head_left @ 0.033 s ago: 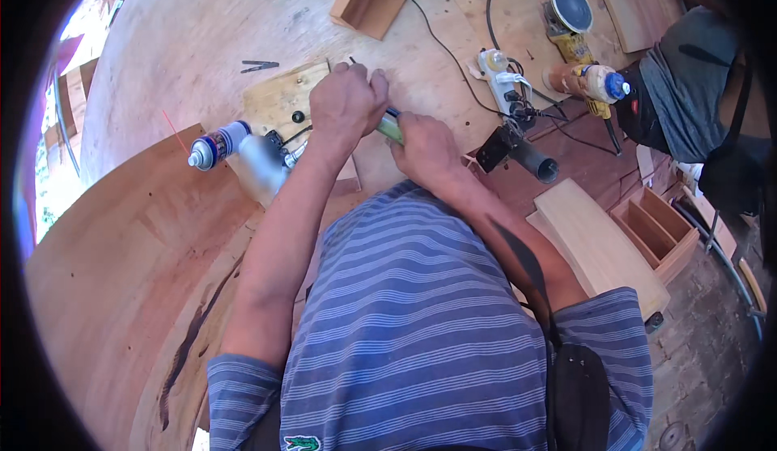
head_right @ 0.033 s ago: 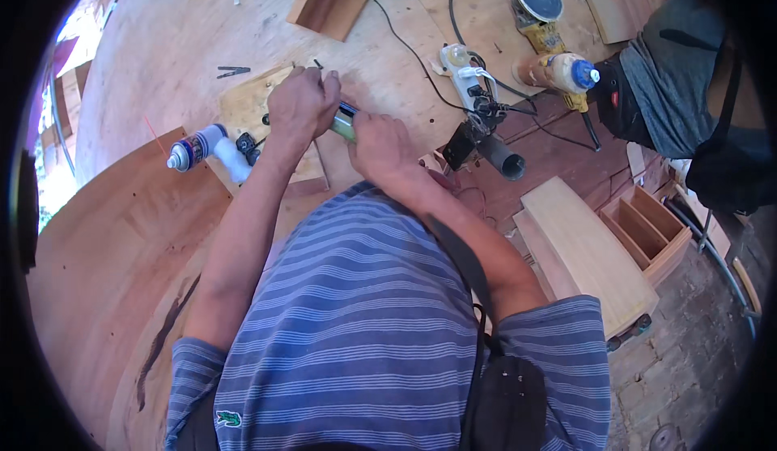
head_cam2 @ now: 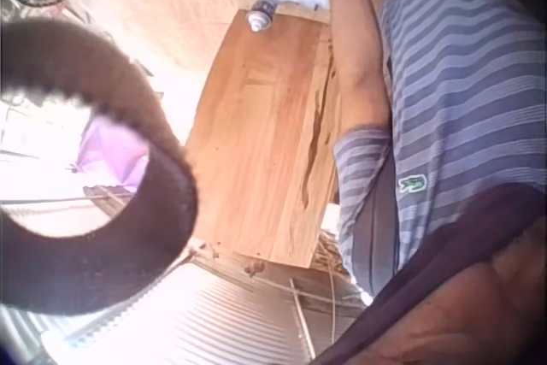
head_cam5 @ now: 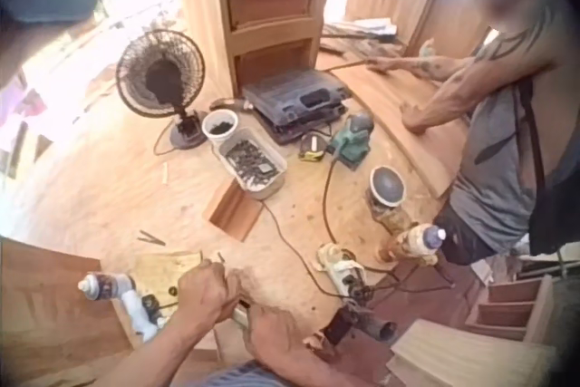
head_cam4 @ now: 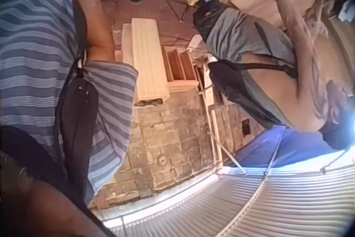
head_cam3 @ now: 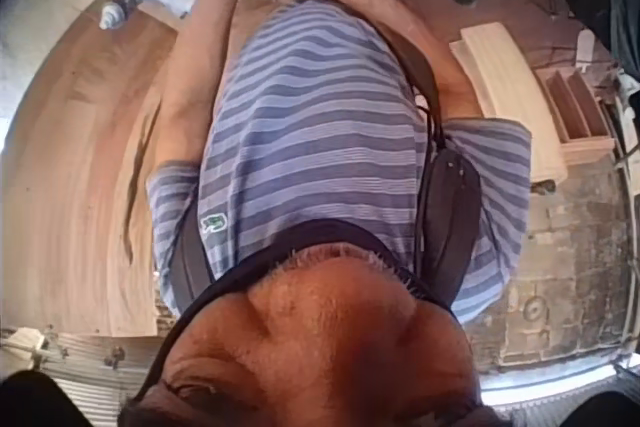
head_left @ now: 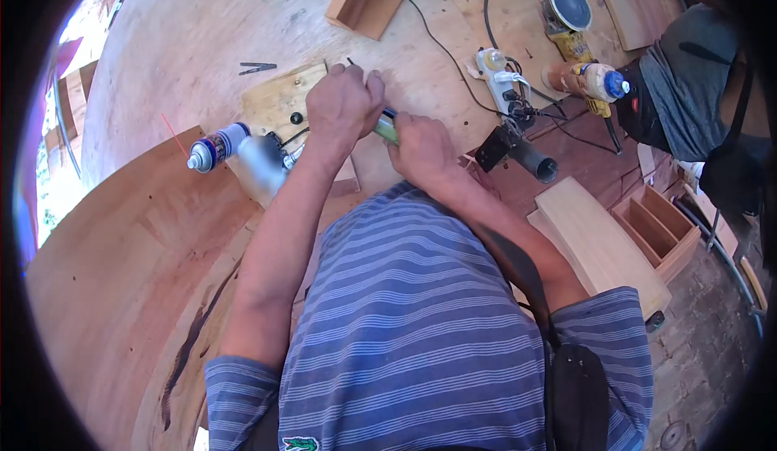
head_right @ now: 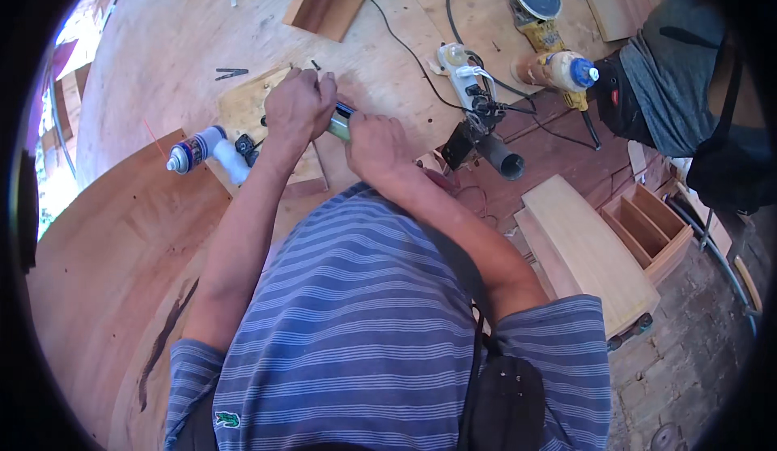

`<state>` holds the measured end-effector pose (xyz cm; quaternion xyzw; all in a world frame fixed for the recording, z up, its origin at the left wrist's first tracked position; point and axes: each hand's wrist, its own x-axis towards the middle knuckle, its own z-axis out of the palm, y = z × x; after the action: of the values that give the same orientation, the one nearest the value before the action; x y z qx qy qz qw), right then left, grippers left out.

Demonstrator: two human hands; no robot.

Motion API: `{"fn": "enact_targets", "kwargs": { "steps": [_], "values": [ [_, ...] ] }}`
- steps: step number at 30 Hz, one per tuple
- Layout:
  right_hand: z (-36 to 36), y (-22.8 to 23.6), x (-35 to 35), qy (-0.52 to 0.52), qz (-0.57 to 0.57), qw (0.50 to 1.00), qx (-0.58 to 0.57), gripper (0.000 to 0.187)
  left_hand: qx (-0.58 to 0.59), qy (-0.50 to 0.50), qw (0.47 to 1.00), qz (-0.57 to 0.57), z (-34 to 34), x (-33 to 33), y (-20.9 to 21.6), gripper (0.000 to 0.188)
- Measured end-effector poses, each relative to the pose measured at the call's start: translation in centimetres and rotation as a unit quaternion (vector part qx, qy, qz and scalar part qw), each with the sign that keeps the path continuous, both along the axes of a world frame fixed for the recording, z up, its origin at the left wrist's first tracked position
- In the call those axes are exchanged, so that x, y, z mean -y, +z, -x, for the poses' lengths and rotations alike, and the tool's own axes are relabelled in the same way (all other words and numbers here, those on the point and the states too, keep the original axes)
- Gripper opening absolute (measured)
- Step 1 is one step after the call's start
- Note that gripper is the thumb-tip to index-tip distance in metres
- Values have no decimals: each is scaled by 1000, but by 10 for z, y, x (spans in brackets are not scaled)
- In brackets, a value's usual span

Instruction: The person cleans a green nail gun with a white cloth, then inserts a metal tube into the tool. They connect a red air hose to the nail gun and continue to wipe the tool's exterior. The person handles the tool and hose, preparing it for use.

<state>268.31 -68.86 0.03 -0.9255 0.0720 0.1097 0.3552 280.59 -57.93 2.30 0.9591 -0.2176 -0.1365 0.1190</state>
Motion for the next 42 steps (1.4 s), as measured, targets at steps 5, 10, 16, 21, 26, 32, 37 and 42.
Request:
{"fn": "enact_targets", "kwargs": {
  "steps": [5, 10, 16, 21, 26, 32, 37, 42],
  "values": [
    [1, -4, -8, 9, 12, 997, 72, 14, 0, 57, 998, -12, 7, -9, -2, 37],
    [1, 4, -8, 38, 29, 999, -21, 10, 28, 61, 997, 41, 13, -12, -10, 30],
    [1, 3, -6, 45, 12, 999, -25, 14, 1, 80, 995, 58, 13, -11, -3, 30],
    [-8, 15, 3, 20, -20, 999, -46, 18, -74, 79, 994, 21, 3, -1, 8, 34],
    [-3, 22, 12, -38, -21, 999, -29, 20, -81, 45, 992, 86, -2, 20, 16, 41],
    [6, 15, 33, -103, -23, 993, -52, 23, -49, -9, 990, 135, 1, 51, 7, 40],
    [-15, 24, 41, -63, 44, 994, -80, 34, -18, -18, 986, 166, -5, 56, -5, 33],
    [-37, 26, 38, -42, 79, 977, -192, 44, -8, -2, 983, 185, -3, 57, -10, 28]
  ]
}}
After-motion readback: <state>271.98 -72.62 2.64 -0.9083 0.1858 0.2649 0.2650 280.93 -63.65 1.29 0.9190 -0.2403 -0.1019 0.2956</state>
